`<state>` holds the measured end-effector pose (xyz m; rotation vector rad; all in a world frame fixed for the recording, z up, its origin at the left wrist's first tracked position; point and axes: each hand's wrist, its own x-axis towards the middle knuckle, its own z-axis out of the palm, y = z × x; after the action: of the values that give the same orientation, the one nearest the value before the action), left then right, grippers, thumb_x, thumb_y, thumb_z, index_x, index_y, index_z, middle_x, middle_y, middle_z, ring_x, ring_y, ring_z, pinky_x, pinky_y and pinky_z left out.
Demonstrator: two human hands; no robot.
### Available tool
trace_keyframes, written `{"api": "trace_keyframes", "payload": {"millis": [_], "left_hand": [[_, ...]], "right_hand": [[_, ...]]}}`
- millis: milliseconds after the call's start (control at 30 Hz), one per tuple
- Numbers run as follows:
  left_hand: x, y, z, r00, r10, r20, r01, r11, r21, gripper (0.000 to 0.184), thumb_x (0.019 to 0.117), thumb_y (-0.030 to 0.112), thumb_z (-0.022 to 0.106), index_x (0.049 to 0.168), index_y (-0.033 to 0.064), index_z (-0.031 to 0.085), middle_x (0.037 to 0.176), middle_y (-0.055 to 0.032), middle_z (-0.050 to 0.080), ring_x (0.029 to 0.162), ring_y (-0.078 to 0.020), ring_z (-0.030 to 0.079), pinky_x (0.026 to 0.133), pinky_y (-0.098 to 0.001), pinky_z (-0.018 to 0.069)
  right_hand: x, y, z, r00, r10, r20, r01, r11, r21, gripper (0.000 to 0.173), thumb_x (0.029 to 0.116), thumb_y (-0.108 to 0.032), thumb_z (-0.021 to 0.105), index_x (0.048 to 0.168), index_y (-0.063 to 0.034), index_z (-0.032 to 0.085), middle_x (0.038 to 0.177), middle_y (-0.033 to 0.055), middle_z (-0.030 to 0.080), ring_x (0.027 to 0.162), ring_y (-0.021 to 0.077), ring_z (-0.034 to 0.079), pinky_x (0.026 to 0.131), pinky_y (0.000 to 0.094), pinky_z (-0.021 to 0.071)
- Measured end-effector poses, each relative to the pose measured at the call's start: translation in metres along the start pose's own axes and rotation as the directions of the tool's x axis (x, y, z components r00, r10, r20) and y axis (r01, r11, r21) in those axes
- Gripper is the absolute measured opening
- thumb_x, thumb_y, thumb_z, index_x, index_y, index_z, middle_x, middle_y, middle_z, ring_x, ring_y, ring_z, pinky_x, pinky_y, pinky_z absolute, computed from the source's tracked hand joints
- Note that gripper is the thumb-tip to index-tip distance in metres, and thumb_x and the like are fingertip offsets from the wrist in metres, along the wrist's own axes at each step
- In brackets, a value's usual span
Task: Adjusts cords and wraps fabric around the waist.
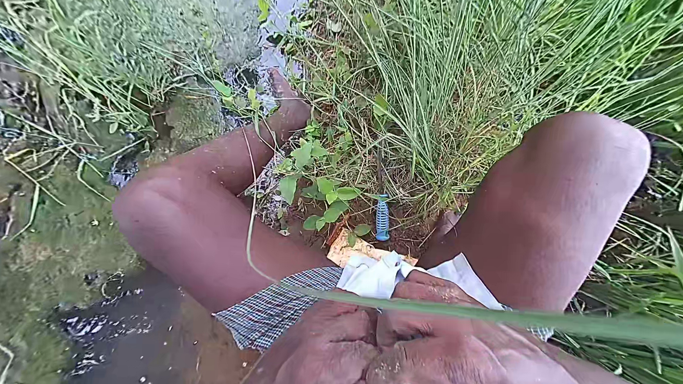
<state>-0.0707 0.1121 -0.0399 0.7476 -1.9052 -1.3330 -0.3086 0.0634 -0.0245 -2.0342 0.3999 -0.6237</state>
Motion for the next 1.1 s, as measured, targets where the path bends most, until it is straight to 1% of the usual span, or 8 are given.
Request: {"api": "trace_keyframes", "payload": {"millis": [67, 200, 333, 467, 667, 833, 1000, 1100], "left_hand": [[-0.003, -0.003, 0.001, 1.0, 0.008, -0.008, -0.008, 1.0, 0.008, 0.031, 0.1065, 0.02, 0.052, 0.092, -0.0014, 0.068, 0.094, -0.0175, 0.067, 0.105, -0.0248, 0.062, 0.103, -0.0347, 0.0422], [0.031, 0.024, -0.008, 0.957, -0.288, 0.044, 0.284, 0.955, 0.085, 0.018, 0.0912, 0.001, 0.061, 0.088, -0.0128, 0.072, 0.091, -0.0249, 0.071, 0.095, -0.0317, 0.068, 0.095, -0.0375, 0.05], [0.006, -0.006, 0.002, 1.0, -0.015, -0.02, 0.016, 1.0, 0.023, 0.034, 0.1071, 0.026, 0.051, 0.087, 0.0022, 0.064, 0.09, -0.0127, 0.065, 0.101, -0.0195, 0.061, 0.101, -0.0282, 0.0431], [0.026, 0.018, -0.004, 0.979, -0.201, 0.03, 0.199, 0.978, 0.07, 0.029, 0.0942, 0.012, 0.058, 0.085, -0.012, 0.071, 0.091, -0.0259, 0.071, 0.099, -0.0345, 0.068, 0.1, -0.0412, 0.0477], [0.032, 0.019, -0.002, 0.967, -0.255, 0.007, 0.255, 0.967, 0.0, 0.027, 0.0959, 0.005, 0.055, 0.086, -0.016, 0.069, 0.091, -0.0264, 0.07, 0.095, -0.0286, 0.067, 0.096, -0.0315, 0.0477], [-0.004, -0.006, 0.004, 1.0, 0.007, -0.031, -0.01, 0.993, -0.122, 0.037, 0.1104, 0.023, 0.044, 0.096, -0.0046, 0.066, 0.099, -0.0183, 0.067, 0.111, -0.0216, 0.059, 0.108, -0.0299, 0.0382], [0.034, 0.028, -0.01, 0.959, -0.284, 0.003, 0.283, 0.955, 0.091, 0.016, 0.0906, -0.003, 0.059, 0.088, -0.013, 0.071, 0.088, -0.0232, 0.071, 0.091, -0.0269, 0.067, 0.092, -0.0306, 0.049], [0.002, 0.0, 0.0, 0.997, 0.015, -0.074, -0.013, 1.0, 0.028, 0.026, 0.1056, 0.013, 0.053, 0.09, -0.0033, 0.067, 0.092, -0.0162, 0.068, 0.104, -0.0226, 0.061, 0.105, -0.0293, 0.0399]], "right_hand": [[0.001, -0.002, -0.001, 1.0, 0.002, 0.006, -0.002, 0.999, -0.049, 0.021, 0.1044, -0.026, 0.058, 0.106, -0.0167, 0.077, 0.089, 0.01, 0.068, 0.084, 0.0255, 0.062, 0.076, 0.0388, 0.0454], [-0.001, 0.0, -0.003, 0.999, -0.034, -0.024, 0.033, 0.998, -0.044, 0.019, 0.1031, -0.023, 0.06, 0.101, -0.0127, 0.076, 0.089, 0.0112, 0.068, 0.088, 0.0264, 0.063, 0.081, 0.0389, 0.0465], [-0.002, 0.006, -0.001, 0.998, -0.054, -0.044, 0.053, 0.999, -0.012, 0.018, 0.1026, -0.023, 0.062, 0.099, -0.0123, 0.076, 0.091, 0.0118, 0.069, 0.091, 0.0266, 0.064, 0.083, 0.0395, 0.0459], [-0.002, 0.01, 0.0, 0.996, -0.07, -0.051, 0.07, 0.997, -0.013, 0.02, 0.1029, -0.026, 0.061, 0.099, -0.0137, 0.077, 0.09, 0.0097, 0.069, 0.092, 0.0245, 0.063, 0.086, 0.0387, 0.0443], [-0.005, 0.015, 0.008, 0.983, -0.149, -0.111, 0.145, 0.988, -0.047, 0.016, 0.1041, -0.021, 0.058, 0.097, -0.0126, 0.07, 0.09, 0.0055, 0.065, 0.094, 0.0205, 0.059, 0.09, 0.0357, 0.0402], [-0.004, 0.014, 0.012, 0.98, -0.155, -0.124, 0.147, 0.987, -0.072, 0.016, 0.1046, -0.018, 0.055, 0.099, -0.0144, 0.07, 0.092, 0.0041, 0.065, 0.098, 0.0199, 0.057, 0.092, 0.0349, 0.0381], [-0.004, 0.016, 0.014, 0.978, -0.157, -0.138, 0.148, 0.986, -0.078, 0.016, 0.1044, -0.019, 0.056, 0.097, -0.0128, 0.069, 0.089, 0.0048, 0.063, 0.096, 0.0207, 0.058, 0.091, 0.0349, 0.0391], [-0.003, 0.015, 0.014, 0.983, -0.132, -0.13, 0.123, 0.99, -0.075, 0.015, 0.104, -0.021, 0.058, 0.098, -0.0129, 0.069, 0.091, 0.0043, 0.065, 0.097, 0.0201, 0.058, 0.092, 0.0352, 0.0392]]}}
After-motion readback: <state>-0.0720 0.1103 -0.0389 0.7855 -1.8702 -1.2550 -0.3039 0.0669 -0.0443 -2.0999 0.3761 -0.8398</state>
